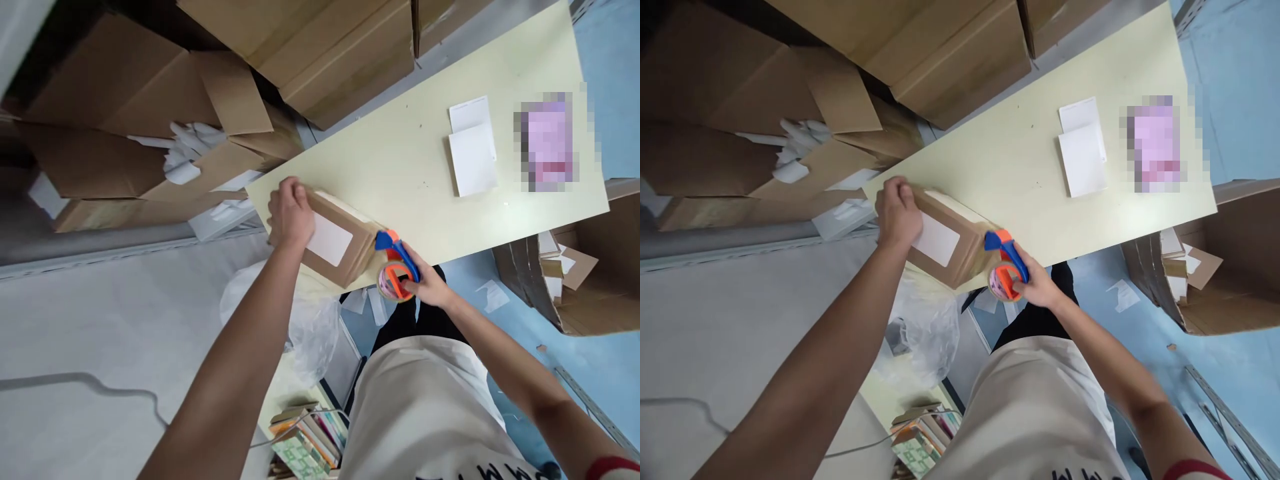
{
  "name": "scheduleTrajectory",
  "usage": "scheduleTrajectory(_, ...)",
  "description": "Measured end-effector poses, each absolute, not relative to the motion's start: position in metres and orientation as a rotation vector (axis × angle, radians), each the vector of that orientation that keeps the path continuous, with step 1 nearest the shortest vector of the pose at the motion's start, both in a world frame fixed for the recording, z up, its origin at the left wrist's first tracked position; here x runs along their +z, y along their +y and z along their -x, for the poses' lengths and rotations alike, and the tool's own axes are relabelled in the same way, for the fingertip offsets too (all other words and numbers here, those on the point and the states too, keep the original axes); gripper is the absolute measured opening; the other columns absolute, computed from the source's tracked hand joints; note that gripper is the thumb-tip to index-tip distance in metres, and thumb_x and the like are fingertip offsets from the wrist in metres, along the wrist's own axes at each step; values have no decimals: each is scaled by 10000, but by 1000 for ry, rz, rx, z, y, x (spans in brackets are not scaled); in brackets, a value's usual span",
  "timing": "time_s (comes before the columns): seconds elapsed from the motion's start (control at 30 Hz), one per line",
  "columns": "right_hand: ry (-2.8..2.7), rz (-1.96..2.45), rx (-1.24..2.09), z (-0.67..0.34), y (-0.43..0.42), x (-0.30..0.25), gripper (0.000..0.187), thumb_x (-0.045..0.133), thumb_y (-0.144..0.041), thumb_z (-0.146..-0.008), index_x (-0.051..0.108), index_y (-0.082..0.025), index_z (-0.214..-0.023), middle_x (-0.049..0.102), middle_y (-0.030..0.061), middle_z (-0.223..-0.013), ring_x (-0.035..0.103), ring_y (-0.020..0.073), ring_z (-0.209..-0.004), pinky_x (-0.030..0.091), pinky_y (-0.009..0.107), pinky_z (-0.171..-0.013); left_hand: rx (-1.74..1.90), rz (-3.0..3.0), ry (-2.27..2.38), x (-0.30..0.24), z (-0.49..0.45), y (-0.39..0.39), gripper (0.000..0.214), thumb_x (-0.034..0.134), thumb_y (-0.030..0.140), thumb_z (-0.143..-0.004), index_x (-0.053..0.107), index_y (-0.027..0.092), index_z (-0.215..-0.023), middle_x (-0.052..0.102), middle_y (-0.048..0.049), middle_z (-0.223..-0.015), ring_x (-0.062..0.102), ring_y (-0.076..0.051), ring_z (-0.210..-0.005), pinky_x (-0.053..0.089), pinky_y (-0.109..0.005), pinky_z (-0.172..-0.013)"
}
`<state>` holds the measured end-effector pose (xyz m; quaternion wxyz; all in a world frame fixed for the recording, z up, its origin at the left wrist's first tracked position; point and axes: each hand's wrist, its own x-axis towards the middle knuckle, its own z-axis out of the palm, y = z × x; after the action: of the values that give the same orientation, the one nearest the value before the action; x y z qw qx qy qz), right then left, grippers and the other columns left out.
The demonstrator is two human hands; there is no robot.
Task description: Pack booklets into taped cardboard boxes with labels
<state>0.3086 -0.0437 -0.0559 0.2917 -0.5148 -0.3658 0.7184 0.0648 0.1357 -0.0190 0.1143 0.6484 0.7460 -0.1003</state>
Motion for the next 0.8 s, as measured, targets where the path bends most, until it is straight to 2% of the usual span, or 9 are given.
scheduleTrajectory(0.13,-916,1232,2012,-328,52,-68,841,596,-139,-694,338,-249,-1486,484,60,-1459,499,285,-1288,378,485,-1110,-311,-1665,2484,-14,-68,113,654,270,552,-932,210,278,-1523,340,-212,-1493,392,-402,-1327,415,-612,-917)
scheduleTrajectory(0.23,-986,1187,2091,-346,113,-78,727,610,-127,-698,473,-239,-1403,569,47,-1367,532,297,-1236,401,537,-1077,-228,-2014,2147,-7,-85,113,728,367,592,-887,254,245,-1518,294,-200,-1544,261,-430,-1400,305,-648,-1000)
scheduleTrajectory(0.33,-1076,1202,2083,-353,135,-86,682,647,-112,-680,543,-242,-1342,622,32,-1284,555,297,-1199,402,567,-1067,-262,-2235,1783,-4,-98,126,713,366,583,-890,274,251,-1514,368,-155,-1525,310,-389,-1379,260,-567,-1063)
scheduleTrajectory(0.47,-1074,1284,1973,-349,116,-85,718,644,-125,-712,485,-260,-1399,593,29,-1318,544,285,-1225,399,542,-1083,-326,-2271,1783,-6,-102,136,684,301,581,-916,260,261,-1519,490,-132,-1431,436,-351,-1266,292,-481,-1037)
scheduleTrajectory(0.67,-1080,1393,2071,-354,36,-60,907,621,-71,-647,351,-283,-1487,622,34,-1288,606,270,-1130,461,469,-1029,-368,-2260,1802,-6,-103,131,710,277,610,-913,238,253,-1526,520,-137,-1378,438,-370,-1239,288,-464,-1021)
scheduleTrajectory(0.8,-1023,1427,2037,-339,-33,-50,910,585,-74,-599,392,-271,-1465,567,47,-1373,551,265,-1225,416,427,-1073,-327,-2282,1810,-6,-106,133,690,282,607,-915,271,264,-1514,537,-139,-1349,458,-361,-1211,312,-467,-1002)
